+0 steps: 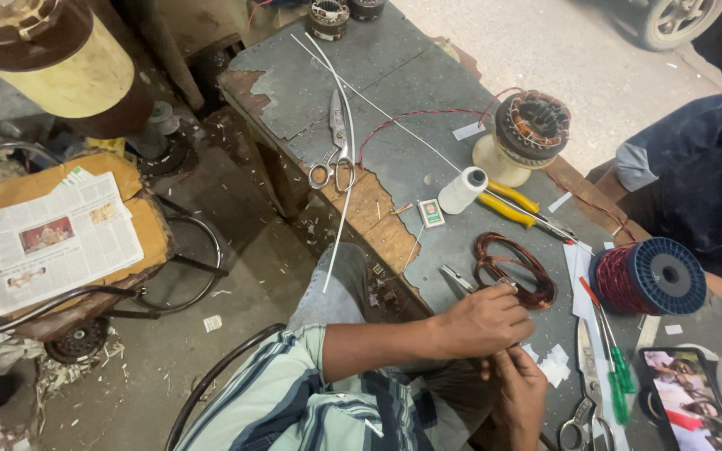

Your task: The person cuts small rectangular pieces from a white strip using scissors and places them into the slots of a motor armature. They then handle a coil of copper wire, preparing it for winding onto the armature.

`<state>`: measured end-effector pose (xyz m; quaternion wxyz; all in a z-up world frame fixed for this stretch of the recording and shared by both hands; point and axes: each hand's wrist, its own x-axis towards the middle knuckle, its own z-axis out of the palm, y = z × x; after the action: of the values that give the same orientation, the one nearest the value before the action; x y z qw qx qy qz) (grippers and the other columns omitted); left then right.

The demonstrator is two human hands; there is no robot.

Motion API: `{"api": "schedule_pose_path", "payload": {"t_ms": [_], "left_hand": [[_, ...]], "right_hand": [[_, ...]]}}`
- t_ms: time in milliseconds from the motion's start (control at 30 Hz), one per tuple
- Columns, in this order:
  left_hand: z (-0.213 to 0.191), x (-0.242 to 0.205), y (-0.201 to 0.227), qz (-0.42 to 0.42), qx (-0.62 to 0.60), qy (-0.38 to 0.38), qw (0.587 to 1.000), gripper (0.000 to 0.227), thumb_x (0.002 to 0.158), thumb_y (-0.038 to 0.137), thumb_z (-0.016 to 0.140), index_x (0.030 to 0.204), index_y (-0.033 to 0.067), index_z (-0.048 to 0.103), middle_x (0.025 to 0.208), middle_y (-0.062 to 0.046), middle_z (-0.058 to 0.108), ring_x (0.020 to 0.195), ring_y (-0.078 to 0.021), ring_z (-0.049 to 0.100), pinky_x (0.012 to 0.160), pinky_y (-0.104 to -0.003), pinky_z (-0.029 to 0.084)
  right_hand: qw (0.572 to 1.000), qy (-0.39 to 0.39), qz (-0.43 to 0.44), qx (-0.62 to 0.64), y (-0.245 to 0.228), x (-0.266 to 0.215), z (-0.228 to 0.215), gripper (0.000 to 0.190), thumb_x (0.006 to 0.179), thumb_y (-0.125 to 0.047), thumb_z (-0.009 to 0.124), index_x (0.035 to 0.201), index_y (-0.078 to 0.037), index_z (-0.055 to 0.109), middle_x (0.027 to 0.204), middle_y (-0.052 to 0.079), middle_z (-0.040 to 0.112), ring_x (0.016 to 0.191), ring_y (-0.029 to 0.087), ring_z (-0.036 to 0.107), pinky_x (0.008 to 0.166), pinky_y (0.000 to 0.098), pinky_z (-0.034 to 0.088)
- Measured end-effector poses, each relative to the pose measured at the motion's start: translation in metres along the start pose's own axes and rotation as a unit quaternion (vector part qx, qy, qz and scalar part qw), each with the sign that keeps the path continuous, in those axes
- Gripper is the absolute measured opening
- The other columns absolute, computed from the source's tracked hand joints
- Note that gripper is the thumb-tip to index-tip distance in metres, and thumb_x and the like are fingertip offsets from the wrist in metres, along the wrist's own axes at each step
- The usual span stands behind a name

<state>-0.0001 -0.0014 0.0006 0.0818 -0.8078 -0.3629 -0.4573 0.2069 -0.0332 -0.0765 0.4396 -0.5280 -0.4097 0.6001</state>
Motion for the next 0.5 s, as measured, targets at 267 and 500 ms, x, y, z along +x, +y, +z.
{"api": "schedule_pose_path", "payload": {"t_ms": [267,500], "left_hand": [[-0.001,0.001,0.001,-0.007,0.0,0.023,1.0,0.006,0.083,0.016,0.065,0.082,0.0095,0.064,0.08,-0.004,0.062,0.086,-0.0212,0.064,0.103,-0.038,0.049],[-0.001,0.002,0.001,-0.003,-0.009,0.03,1.0,0.006,0.081,0.014,0.065,0.08,0.0076,0.065,0.078,-0.005,0.062,0.083,-0.0222,0.064,0.095,-0.035,0.05]], "right_hand": [[0.999,-0.011,-0.025,0.021,0.013,0.004,-0.01,0.016,0.101,-0.011,0.064,0.102,0.005,0.065,0.084,0.01,0.066,0.069,0.015,0.06,0.059,0.0263,0.046],[0.986,-0.032,0.075,0.144,0.017,0.002,-0.014,0.024,0.107,-0.025,0.052,0.117,-0.004,0.059,0.088,0.007,0.065,0.066,0.013,0.059,0.054,0.0239,0.044]]}}
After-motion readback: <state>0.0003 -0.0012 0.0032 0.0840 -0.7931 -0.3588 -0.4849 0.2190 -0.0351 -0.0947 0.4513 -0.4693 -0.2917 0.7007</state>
